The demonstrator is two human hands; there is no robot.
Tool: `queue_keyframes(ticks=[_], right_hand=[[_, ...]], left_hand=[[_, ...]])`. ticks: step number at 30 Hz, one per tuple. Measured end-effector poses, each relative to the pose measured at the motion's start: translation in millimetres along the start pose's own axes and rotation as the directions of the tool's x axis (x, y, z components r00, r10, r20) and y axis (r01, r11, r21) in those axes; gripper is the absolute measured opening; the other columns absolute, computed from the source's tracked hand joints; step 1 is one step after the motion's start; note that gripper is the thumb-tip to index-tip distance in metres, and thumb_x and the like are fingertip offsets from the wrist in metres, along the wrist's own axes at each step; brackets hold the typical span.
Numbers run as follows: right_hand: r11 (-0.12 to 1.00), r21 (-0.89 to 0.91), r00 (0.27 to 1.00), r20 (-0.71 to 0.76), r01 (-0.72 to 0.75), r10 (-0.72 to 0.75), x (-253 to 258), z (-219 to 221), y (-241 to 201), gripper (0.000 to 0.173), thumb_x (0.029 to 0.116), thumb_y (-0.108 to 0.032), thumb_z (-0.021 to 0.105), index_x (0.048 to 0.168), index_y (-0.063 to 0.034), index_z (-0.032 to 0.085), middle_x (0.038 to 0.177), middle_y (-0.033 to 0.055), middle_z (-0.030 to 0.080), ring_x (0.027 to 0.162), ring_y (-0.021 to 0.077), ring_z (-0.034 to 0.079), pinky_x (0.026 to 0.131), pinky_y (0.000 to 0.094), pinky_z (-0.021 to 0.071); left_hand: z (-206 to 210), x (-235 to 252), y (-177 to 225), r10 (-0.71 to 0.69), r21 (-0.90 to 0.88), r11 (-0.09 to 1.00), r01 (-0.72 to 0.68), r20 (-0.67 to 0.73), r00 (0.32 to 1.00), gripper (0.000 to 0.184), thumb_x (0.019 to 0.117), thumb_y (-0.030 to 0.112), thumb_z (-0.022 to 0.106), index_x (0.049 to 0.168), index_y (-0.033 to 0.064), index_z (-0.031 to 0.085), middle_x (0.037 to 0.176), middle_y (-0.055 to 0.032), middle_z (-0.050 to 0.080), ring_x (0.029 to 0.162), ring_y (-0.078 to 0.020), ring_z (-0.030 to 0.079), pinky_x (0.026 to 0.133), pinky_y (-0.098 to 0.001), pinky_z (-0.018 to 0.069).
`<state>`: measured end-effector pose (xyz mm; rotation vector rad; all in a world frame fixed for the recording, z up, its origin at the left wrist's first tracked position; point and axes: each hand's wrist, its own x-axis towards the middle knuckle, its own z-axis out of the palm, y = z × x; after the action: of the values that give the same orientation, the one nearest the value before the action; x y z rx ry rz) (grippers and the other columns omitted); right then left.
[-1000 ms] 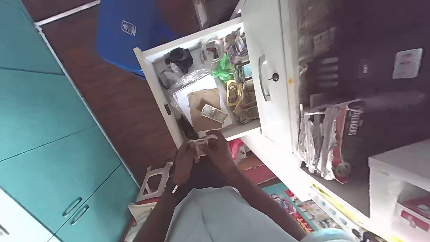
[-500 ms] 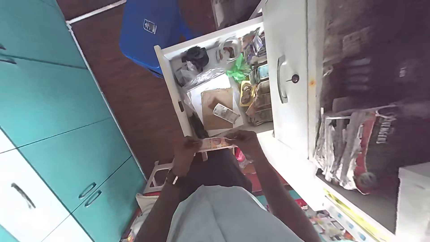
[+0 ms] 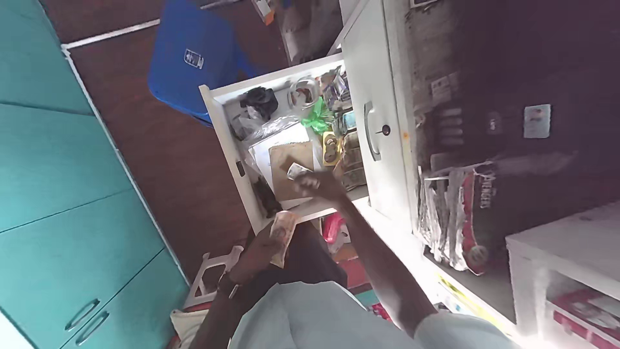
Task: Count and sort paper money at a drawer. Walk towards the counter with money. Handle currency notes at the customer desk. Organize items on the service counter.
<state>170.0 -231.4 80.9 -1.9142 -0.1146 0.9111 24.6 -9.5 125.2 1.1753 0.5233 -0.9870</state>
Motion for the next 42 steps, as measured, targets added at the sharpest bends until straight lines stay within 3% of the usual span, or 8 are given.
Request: queue_keyframes(ticks=[3,7,16,24,31,35,39,42], right_hand=[[0.967,-0.245,0.85,-0.522,-0.076,-0.066,76.7,-32.5,38.0,0.038,0.1054,-0.031,0.055,0.135,-0.0086,0.064,0.13,0.0167,0.067,0.118,0.0308,0.065,0.103,0.0498,0.0506],[0.938,-0.274,0.741,-0.671,-0.214,-0.027,164.5,-73.6,77.3,0.059,0.1081,-0.032,0.042,0.153,0.0069,0.037,0.157,0.0292,0.039,0.148,0.0396,0.036,0.124,0.0473,0.0286],[0.906,-0.058,0.544,-0.815,-0.419,0.2,222.1,-105.6,84.1,0.06,0.1116,-0.04,0.024,0.141,0.0011,0.057,0.141,0.022,0.06,0.136,0.0325,0.054,0.115,0.0497,0.0388],[0.891,0.057,0.527,-0.789,-0.45,0.317,246.0,-115.8,75.8,0.047,0.1037,-0.034,0.053,0.137,-0.0017,0.062,0.135,0.0235,0.063,0.131,0.0369,0.057,0.111,0.0527,0.0414],[0.944,-0.239,0.562,-0.824,-0.226,-0.074,183.7,-59.5,90.5,0.041,0.1076,-0.024,0.045,0.141,-0.005,0.059,0.144,0.0165,0.059,0.136,0.0293,0.054,0.115,0.0462,0.0423],[0.955,-0.296,0.567,-0.783,0.022,-0.256,104.7,-22.9,66.3,0.035,0.1063,-0.014,0.051,0.136,0.0004,0.062,0.141,0.0186,0.061,0.133,0.0301,0.058,0.114,0.0462,0.0444],[0.892,-0.386,0.606,-0.66,0.235,-0.445,5.6,21.6,20.2,0.029,0.0961,-0.005,0.052,0.116,0.0049,0.072,0.122,0.0214,0.071,0.115,0.0317,0.07,0.1,0.0485,0.0553],[0.769,-0.388,0.572,-0.515,0.509,-0.638,-44.2,49.9,1.2,0.027,0.1004,-0.007,0.047,0.107,-0.0027,0.073,0.12,0.0177,0.073,0.124,0.0259,0.065,0.11,0.0383,0.0498]], left_hand=[[1.4,-11.6,-0.2,-0.051,-0.157,0.987,0.023,-0.175,0.983,0.046,0.0932,-0.007,0.049,0.139,-0.0008,0.048,0.11,-0.0077,0.072,0.092,-0.0144,0.072,0.08,-0.0329,0.0623],[-3.8,-11.6,-18.0,-0.047,-0.358,0.932,-0.06,-0.283,0.958,0.054,0.0886,-0.014,0.047,0.142,-0.0033,0.046,0.121,-0.0148,0.069,0.105,-0.0217,0.07,0.09,-0.039,0.0602],[-6.4,-5.7,-50.5,-0.081,-0.517,0.855,-0.036,-0.202,0.976,0.051,0.0909,-0.007,0.047,0.142,-0.002,0.048,0.108,-0.021,0.071,0.095,-0.0283,0.071,0.084,-0.0413,0.06],[-11.5,-7.9,-51.9,-0.048,-0.466,0.884,-0.052,-0.201,0.978,0.051,0.0937,-0.004,0.045,0.144,-0.0007,0.047,0.112,-0.0162,0.071,0.098,-0.0231,0.071,0.087,-0.038,0.0598],[-7.7,-5.8,-45.8,-0.006,-0.525,0.842,-0.122,-0.237,0.972,0.047,0.0918,-0.001,0.05,0.139,-0.0027,0.049,0.11,-0.0192,0.071,0.099,-0.0282,0.071,0.087,-0.0427,0.0599],[2.2,-1.1,-28.0,-0.094,-0.615,0.774,-0.149,-0.344,0.934,0.035,0.1051,0.014,0.046,0.136,-0.0021,0.046,0.109,-0.0209,0.07,0.094,-0.0319,0.073,0.083,-0.0471,0.062],[10.3,3.5,8.7,-0.054,-0.672,0.712,-0.201,-0.338,0.94,0.04,0.1107,0.032,0.035,0.14,0.0064,0.044,0.111,-0.0136,0.07,0.094,-0.0271,0.073,0.08,-0.0444,0.0627],[14.8,5.7,33.3,0.086,-0.643,0.716,-0.272,-0.305,0.948,0.048,0.1104,0.038,0.033,0.14,0.0026,0.044,0.113,-0.0144,0.07,0.098,-0.0261,0.072,0.083,-0.0452,0.0627]])
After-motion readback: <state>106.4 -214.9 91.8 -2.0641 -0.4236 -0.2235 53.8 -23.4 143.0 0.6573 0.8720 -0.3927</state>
